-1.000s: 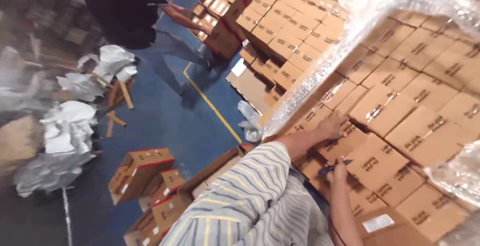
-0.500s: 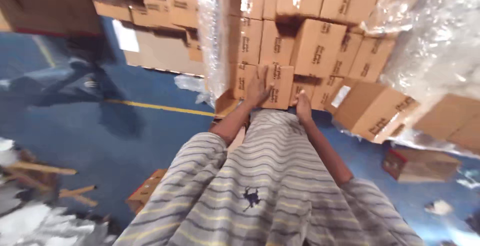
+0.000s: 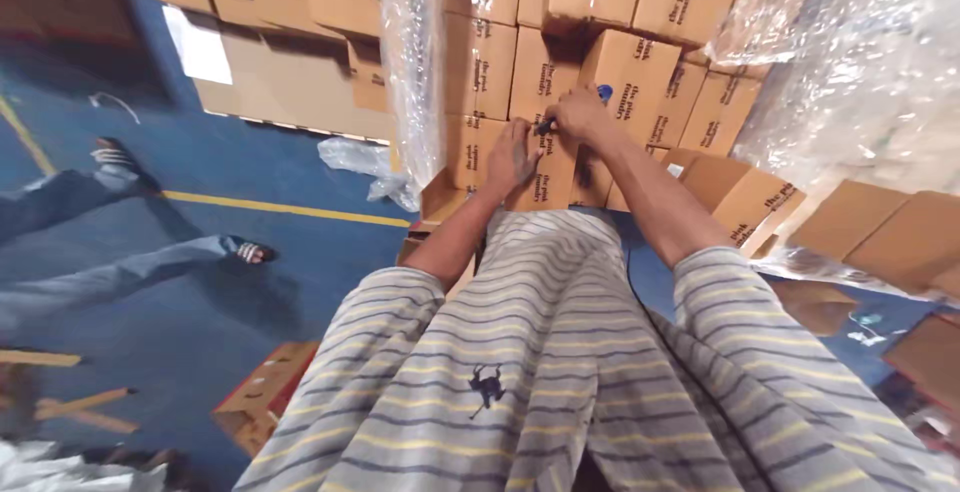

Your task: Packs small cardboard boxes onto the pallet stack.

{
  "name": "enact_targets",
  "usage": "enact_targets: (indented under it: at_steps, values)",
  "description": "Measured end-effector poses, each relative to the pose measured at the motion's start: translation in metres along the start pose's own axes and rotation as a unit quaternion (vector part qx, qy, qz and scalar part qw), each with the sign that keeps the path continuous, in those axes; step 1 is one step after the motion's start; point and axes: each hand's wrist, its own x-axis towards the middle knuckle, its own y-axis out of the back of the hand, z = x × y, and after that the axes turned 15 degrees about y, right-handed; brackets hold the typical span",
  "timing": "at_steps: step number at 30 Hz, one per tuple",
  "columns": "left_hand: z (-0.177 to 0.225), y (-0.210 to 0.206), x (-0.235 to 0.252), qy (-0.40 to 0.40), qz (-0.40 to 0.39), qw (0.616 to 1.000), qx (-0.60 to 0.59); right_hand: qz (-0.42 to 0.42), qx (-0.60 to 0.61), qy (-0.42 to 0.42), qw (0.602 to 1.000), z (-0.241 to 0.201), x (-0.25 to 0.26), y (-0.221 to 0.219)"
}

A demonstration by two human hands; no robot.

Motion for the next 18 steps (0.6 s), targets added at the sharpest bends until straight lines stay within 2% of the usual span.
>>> enact_targets:
  at_steps: [4,7,14,18]
  values:
    - [0.009,0.01,0.004,0.03,-0.036,0.999,-0.006,0.004,-0.02,0.038,0.999,0.003,0.006,0.001]
    - [0.012,0.014,0.013,0.05,-0.055,0.997,-0.007,0.026,-0.008,-0.001,1.0,0.014,0.001,0.009]
    - [0.012,0.012,0.011,0.061,-0.056,0.996,-0.012,-0.018,0.007,0.022,1.0,0.009,0.009,0.008]
    - [0.014,0.015,0.012,0.068,-0.054,0.996,-0.016,-0.007,0.018,0.009,1.0,0.01,0.008,0.009]
